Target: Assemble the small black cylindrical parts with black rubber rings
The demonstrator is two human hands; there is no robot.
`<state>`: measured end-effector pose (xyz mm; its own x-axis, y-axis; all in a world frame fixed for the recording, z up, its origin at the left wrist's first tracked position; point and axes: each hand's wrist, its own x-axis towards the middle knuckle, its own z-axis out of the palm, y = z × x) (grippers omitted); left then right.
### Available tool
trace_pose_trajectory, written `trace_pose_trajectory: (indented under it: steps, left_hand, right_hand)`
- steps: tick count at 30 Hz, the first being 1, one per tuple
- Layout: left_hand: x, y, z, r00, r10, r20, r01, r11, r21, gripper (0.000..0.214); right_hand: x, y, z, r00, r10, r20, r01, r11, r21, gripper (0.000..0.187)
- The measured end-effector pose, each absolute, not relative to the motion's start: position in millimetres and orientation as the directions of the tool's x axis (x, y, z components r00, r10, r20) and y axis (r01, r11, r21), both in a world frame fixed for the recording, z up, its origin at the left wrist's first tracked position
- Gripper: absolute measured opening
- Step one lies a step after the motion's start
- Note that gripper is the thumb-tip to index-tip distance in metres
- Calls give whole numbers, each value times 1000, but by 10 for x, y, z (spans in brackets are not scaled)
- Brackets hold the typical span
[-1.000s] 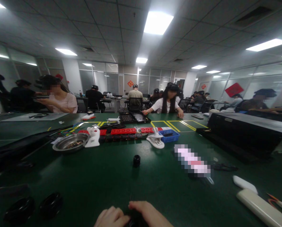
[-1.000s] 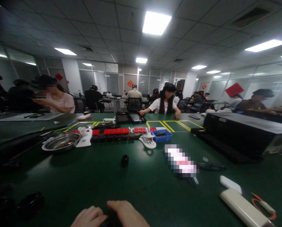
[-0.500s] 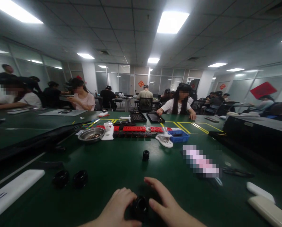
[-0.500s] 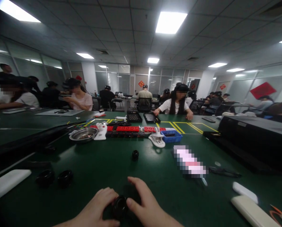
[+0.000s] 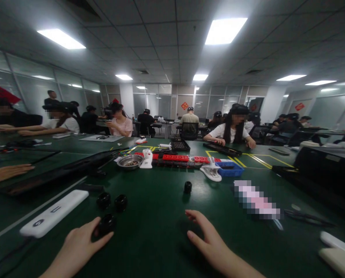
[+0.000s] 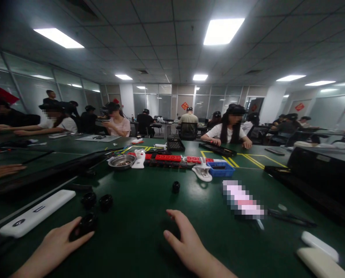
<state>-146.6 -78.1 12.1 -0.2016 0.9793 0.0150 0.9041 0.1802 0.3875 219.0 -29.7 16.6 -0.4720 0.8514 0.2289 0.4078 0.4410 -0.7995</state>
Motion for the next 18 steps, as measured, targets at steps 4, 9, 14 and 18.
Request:
trace_pose_trajectory:
  steps: [4,9,14,18]
  left_hand:
    - [-1780,-864,195,-286,958,37,909,259,327,46]
    - [-1816,-851,292,-263,964,38,912,236,336,45]
    - [-1831,-875,294,-218,975,40,926,193,325,51]
    - [-1823,-914,325,-250,924,288,958,194,209,69]
  right_hand:
    - [2146,-285,149,-445,867,223,454,433,-778,46]
    - [2110,-242,93,-421,879,224,491,428,-759,44]
    - [2163,-206,69,-385,882,271,541,454,-708,43]
    - [2227,-72,173,-363,879,310,651,477,-591,43]
